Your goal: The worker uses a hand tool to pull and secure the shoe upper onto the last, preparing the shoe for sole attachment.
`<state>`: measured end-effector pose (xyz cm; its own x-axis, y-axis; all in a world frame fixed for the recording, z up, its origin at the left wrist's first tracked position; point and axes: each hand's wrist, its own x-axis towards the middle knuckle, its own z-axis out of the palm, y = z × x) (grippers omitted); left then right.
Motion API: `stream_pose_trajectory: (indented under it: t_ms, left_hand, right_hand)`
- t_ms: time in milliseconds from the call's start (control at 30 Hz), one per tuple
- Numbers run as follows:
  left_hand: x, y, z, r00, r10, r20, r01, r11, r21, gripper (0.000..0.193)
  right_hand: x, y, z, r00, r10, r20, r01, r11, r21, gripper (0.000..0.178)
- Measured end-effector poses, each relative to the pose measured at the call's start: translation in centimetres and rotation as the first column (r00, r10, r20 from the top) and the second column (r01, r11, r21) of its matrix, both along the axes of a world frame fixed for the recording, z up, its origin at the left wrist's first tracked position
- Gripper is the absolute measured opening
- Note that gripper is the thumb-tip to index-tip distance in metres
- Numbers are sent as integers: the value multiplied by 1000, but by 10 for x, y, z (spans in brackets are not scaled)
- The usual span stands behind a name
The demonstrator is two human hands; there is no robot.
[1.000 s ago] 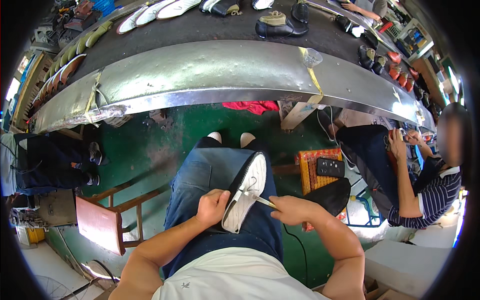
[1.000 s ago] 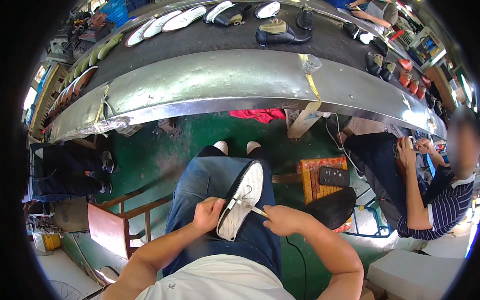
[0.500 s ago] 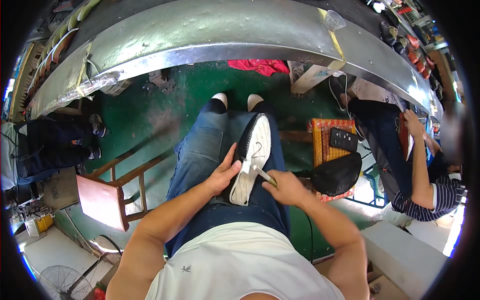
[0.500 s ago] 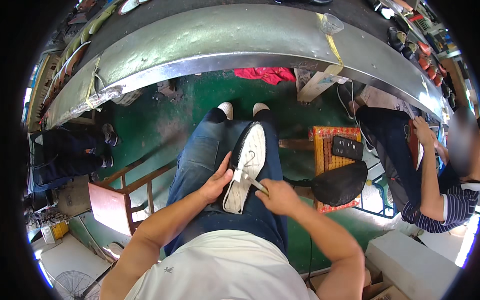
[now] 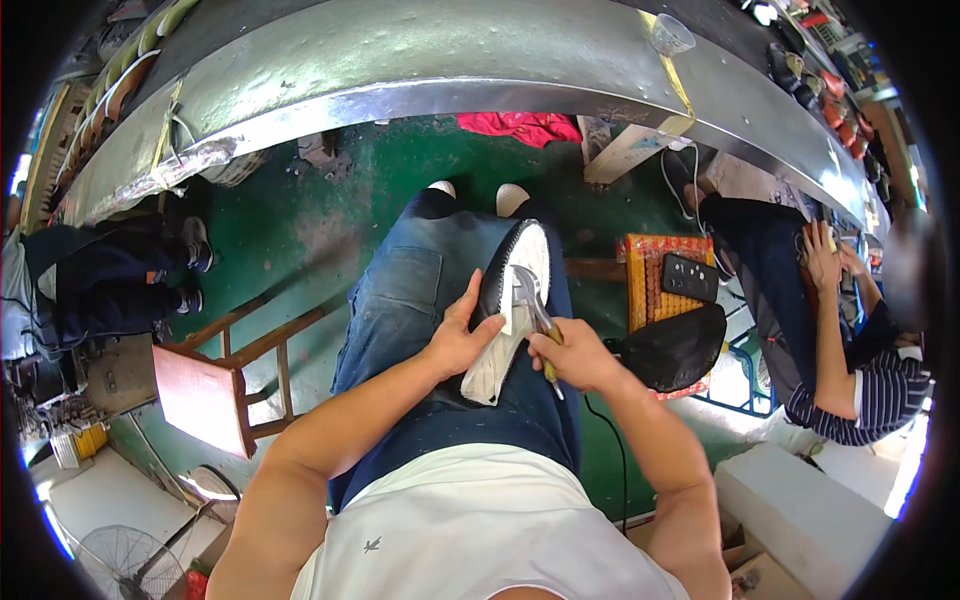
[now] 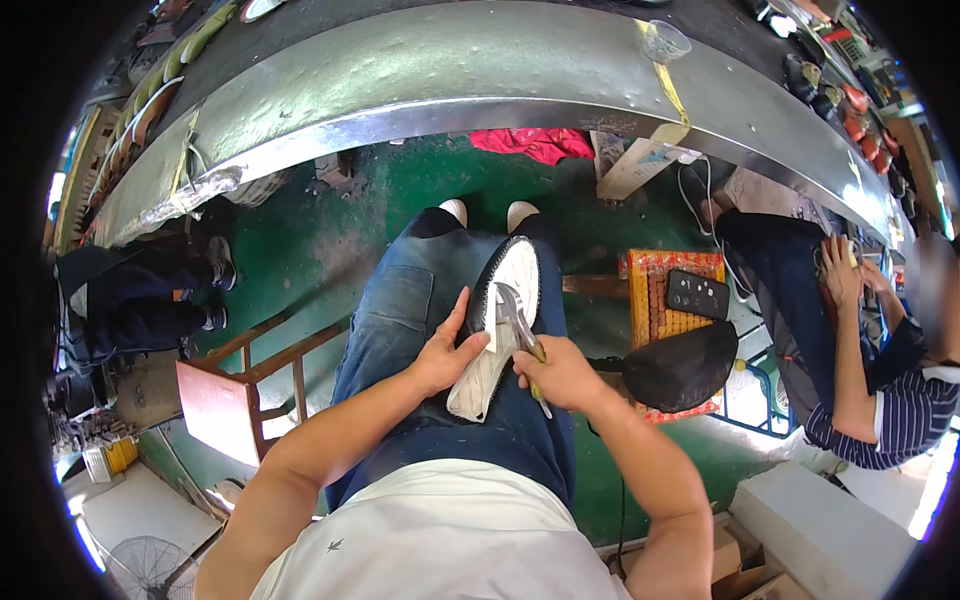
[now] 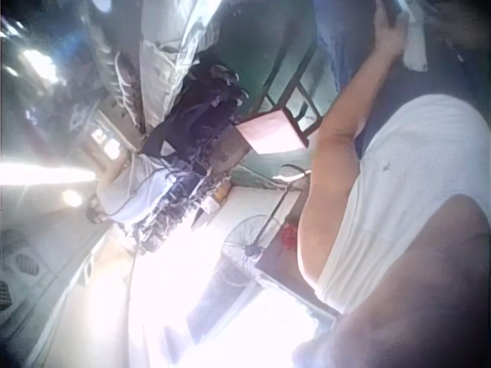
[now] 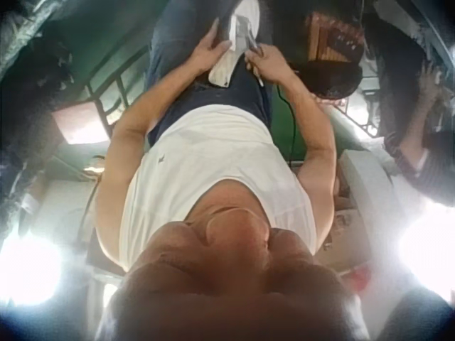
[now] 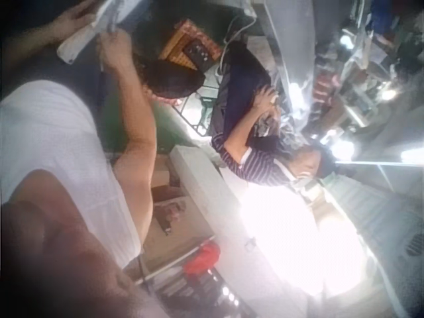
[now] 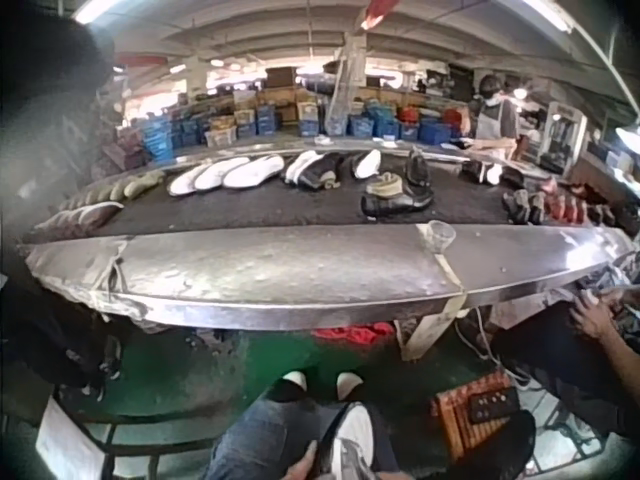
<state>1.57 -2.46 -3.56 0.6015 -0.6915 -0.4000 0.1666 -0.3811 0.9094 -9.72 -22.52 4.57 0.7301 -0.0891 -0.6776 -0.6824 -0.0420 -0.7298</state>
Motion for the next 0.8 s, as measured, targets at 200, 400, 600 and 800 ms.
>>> stream_pose_trajectory:
  t_ms: [200,400,600,800]
  left_hand:
    - [3,-8,44,838,-173,517,129,984,121,74]
    - [14,-15,64,788,-425,444,250,882,400,64]
    - [13,-26,76,731,-567,380,376,800,468,59]
    - [-3,-14,67,804,-404,437,197,873,446,71]
  right_hand:
    - [-14,24,-13,988,-121,98,129,988,-84,23]
    - [-9,-32,28,991,14,-136,12,982,188,31]
    - [26,-29,14,934,356,27,-283,784,-553,45]
    - [29,-26,19,909,400,120,-270,783,-561,46]
